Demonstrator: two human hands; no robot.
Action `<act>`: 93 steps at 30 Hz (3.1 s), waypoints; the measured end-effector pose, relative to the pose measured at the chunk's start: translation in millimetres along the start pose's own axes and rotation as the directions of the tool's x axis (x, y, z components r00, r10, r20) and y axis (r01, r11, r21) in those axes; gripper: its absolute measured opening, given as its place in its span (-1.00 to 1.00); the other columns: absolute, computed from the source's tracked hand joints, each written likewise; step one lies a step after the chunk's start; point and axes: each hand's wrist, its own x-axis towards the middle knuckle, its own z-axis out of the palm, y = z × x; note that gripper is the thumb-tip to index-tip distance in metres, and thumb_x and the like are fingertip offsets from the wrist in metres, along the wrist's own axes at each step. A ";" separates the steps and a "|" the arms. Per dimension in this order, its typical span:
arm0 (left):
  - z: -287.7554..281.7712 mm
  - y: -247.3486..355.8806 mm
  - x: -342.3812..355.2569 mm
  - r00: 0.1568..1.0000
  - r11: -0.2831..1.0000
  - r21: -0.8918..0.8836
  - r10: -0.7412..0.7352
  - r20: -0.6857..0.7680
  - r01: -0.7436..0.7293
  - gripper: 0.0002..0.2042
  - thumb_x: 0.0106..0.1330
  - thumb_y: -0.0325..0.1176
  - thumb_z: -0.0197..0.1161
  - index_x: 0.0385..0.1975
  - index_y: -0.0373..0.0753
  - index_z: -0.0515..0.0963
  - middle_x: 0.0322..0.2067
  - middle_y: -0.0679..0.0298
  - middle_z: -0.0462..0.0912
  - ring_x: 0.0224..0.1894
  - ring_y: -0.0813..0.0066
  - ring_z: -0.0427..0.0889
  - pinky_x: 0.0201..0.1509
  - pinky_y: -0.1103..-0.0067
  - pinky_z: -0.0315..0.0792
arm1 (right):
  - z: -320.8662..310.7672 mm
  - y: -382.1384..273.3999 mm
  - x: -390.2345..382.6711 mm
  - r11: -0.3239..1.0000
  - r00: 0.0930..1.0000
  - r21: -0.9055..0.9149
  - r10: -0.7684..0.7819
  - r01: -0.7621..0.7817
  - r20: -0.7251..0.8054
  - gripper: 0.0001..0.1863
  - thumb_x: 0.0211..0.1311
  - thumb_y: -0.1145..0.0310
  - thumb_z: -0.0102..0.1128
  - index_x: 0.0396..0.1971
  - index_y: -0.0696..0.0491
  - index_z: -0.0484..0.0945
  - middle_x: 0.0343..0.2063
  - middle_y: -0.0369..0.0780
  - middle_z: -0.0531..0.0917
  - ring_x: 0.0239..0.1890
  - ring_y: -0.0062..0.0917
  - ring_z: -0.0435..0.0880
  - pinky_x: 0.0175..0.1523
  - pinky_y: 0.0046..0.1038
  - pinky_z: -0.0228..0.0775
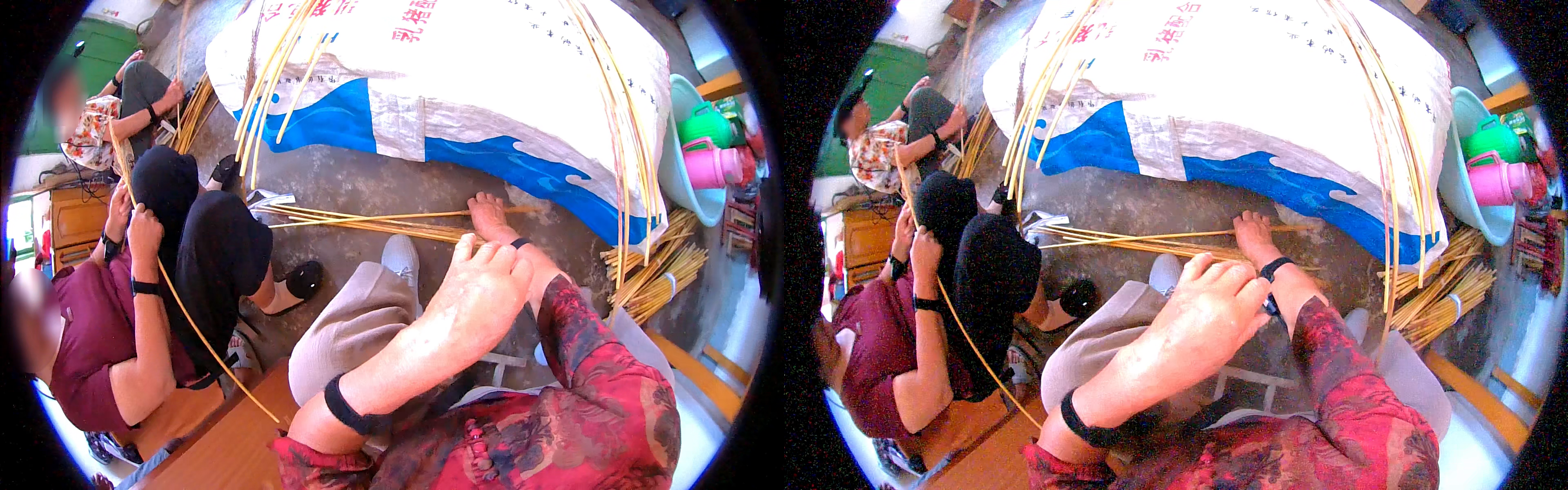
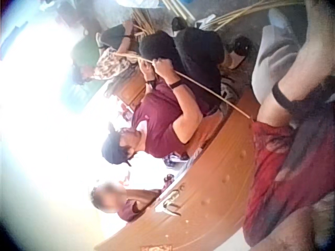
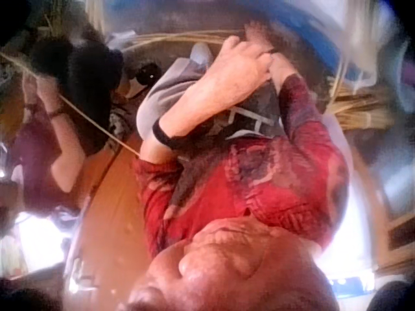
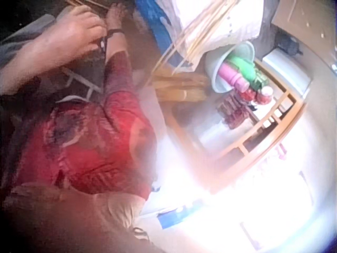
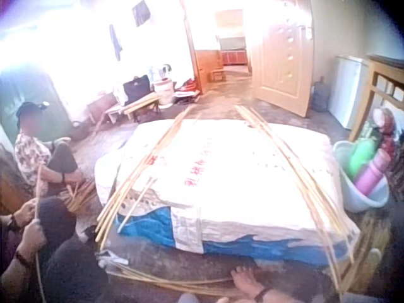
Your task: The person weaves several thin, dried reeds together by hand, overlapping and interlacing them to create a bundle.
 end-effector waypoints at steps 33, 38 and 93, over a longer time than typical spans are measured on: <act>14.1 10.9 28.9 0.977 0.993 0.102 0.039 0.209 -0.062 -0.73 0.11 -0.25 0.07 -0.28 -0.31 0.44 -0.28 0.04 0.48 -0.18 0.08 0.45 -0.11 0.31 0.33 | -142.6 -24.8 -196.9 0.941 0.974 0.315 -0.175 0.123 0.144 -0.84 0.05 0.34 -0.12 -0.49 0.12 0.36 -0.59 -0.03 0.49 -0.46 -0.10 0.50 -0.40 -0.15 0.29; 18.1 11.8 31.0 0.977 0.990 -0.052 0.136 0.162 -0.129 -0.73 0.12 -0.27 0.07 -0.29 -0.34 0.46 -0.28 -0.01 0.50 -0.17 0.07 0.45 -0.09 0.38 0.34 | -218.9 -1.2 -257.0 0.975 0.985 0.156 -0.169 0.161 0.035 -0.86 0.05 0.33 -0.13 -0.52 0.05 0.40 -0.59 -0.09 0.51 -0.46 -0.20 0.53 -0.45 -0.22 0.33; 12.4 21.2 93.8 0.923 -0.104 -0.991 -0.382 -0.040 -0.086 -0.86 0.20 -0.32 0.09 -0.39 -0.26 0.44 -0.55 0.32 0.49 -0.56 0.61 0.43 -0.50 0.68 0.39 | -301.2 25.3 -179.6 0.000 0.999 0.999 0.006 -0.035 0.035 -0.65 0.18 0.08 -0.08 -0.36 0.10 0.44 -0.61 -0.32 0.49 -0.65 -0.71 0.45 -0.57 -0.70 0.30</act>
